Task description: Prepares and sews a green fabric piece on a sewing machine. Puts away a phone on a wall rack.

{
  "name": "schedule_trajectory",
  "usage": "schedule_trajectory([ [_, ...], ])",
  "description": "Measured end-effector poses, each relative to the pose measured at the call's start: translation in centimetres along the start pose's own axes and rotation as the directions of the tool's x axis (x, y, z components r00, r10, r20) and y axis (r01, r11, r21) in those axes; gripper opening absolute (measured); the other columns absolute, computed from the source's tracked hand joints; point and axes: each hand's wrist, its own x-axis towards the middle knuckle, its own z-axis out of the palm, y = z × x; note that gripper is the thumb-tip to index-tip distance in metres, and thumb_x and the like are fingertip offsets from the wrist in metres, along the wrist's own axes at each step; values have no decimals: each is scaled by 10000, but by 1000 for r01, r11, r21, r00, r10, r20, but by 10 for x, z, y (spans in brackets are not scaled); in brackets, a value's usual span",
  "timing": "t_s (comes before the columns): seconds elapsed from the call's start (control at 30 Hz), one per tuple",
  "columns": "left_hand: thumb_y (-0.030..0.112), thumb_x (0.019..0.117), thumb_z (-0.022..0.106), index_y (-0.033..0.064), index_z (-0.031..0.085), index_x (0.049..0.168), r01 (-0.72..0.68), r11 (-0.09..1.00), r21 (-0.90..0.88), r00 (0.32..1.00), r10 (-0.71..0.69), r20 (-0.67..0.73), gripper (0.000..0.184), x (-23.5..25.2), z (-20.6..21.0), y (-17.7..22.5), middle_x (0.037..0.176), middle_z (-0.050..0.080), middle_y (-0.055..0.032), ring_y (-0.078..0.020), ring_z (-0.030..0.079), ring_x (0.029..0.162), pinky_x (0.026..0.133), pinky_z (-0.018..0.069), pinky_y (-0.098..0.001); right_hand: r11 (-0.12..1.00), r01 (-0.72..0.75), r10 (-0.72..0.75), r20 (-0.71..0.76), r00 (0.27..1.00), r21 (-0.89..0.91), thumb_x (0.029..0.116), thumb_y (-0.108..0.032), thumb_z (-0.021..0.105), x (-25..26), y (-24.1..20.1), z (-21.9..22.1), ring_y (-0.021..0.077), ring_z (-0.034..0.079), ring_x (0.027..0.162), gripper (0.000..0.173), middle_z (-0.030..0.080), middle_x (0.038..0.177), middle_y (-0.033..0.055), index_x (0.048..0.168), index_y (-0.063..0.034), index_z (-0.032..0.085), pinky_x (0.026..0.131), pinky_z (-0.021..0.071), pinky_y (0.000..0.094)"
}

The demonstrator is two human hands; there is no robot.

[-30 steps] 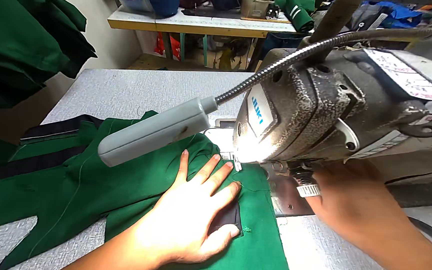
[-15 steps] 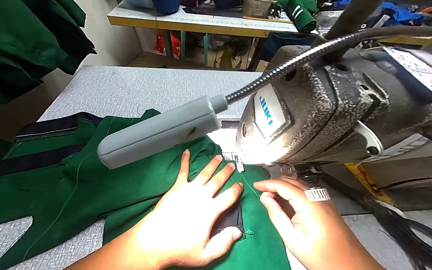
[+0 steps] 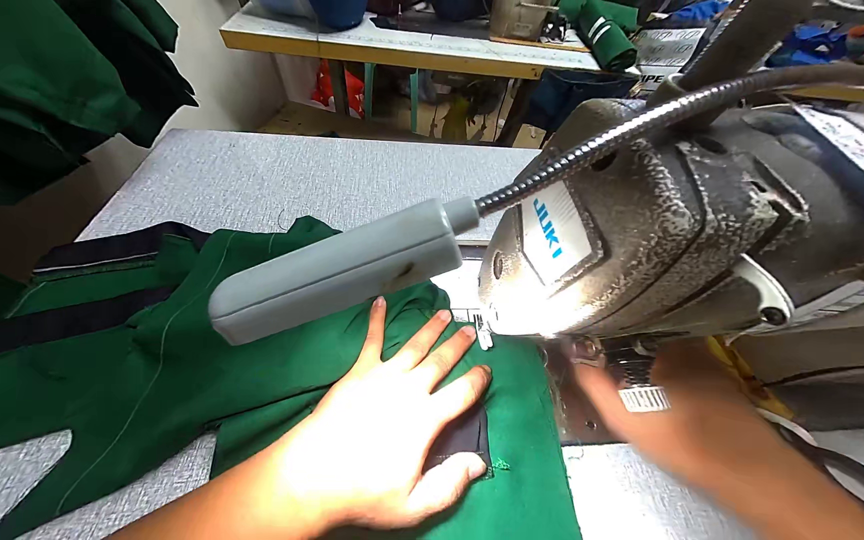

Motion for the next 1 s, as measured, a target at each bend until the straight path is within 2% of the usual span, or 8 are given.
schedule_trajectory([
  [0.07, 685, 988, 225, 276, 453, 1521, -6, 1000, 0, 1000, 6, 2, 709, 3, -1, -2, 1645, 368, -45, -342, 264, 1546, 1090, 124, -835, 973, 132, -147, 66, 987, 187, 1013, -473, 467, -11, -14, 0, 285, 716, 1026, 477, 752, 1133, 78, 1251, -155, 730, 831, 564, 545],
  [0.13, 679, 987, 228, 276, 466, 1510, -12, 1000, 10, 1000, 12, -25, 702, 3, 0, -3, 1626, 400, -40, -329, 292, 1537, 1088, 143, -830, 945, 214, -245, 101, 964, 249, 1026, -524, 417, -15, -24, 0, 235, 602, 1297, 537, 653, 1401, 13, 1404, -207, 627, 1041, 487, 499],
  [0.43, 657, 995, 236, 341, 431, 1538, -18, 1000, 10, 999, 18, -33, 658, 6, 2, -7, 1625, 403, -29, -310, 268, 1548, 1110, 106, -825, 933, 310, -344, 194, 919, 183, 1009, -590, 369, -20, -26, 2, 265, 543, 1372, 619, 598, 1474, 5, 1406, -180, 607, 1059, 457, 533],
  [0.53, 645, 1002, 230, 427, 413, 1539, -34, 999, 6, 999, 34, -41, 607, 6, 2, -7, 1625, 405, -47, -333, 281, 1541, 1098, 115, -833, 933, 283, -324, 178, 929, 224, 1009, -555, 395, -17, -25, 1, 255, 576, 1336, 562, 638, 1422, 6, 1337, -185, 662, 1043, 472, 532],
  [0.63, 650, 998, 228, 430, 424, 1535, -32, 999, 6, 999, 32, -32, 613, 6, 2, -7, 1627, 402, -48, -338, 277, 1542, 1090, 112, -839, 917, 138, -142, -15, 990, 374, 999, -398, 526, -6, -25, 13, 169, 713, 976, 337, 754, 988, 14, 924, -153, 744, 841, 573, 434],
  [0.67, 652, 997, 229, 432, 424, 1534, -30, 1000, 3, 999, 30, -29, 613, 6, 2, -7, 1630, 396, -45, -337, 269, 1545, 1090, 109, -840, 917, 71, -54, -53, 997, 393, 977, -378, 559, 0, -27, 19, 142, 704, 868, 304, 737, 889, 6, 890, -147, 736, 765, 569, 406],
  [0.87, 656, 995, 230, 455, 417, 1530, -12, 1000, -4, 1000, 12, -21, 602, 5, 1, -5, 1647, 367, -36, -334, 235, 1557, 1092, 94, -841, 848, -174, 184, 28, 982, 501, 892, -388, 674, 21, -36, 48, 47, 699, 901, 254, 732, 899, -19, 957, -155, 749, 806, 589, 283],
  [1.0, 669, 991, 228, 466, 396, 1535, 21, 1000, -17, 1000, -21, 9, 604, 6, 1, -2, 1662, 336, -38, -348, 213, 1561, 1082, 86, -851, 861, -183, 194, 26, 981, 474, 949, -325, 584, 11, -42, 29, 104, 700, 923, 250, 743, 919, -29, 988, -146, 754, 873, 552, 455],
])
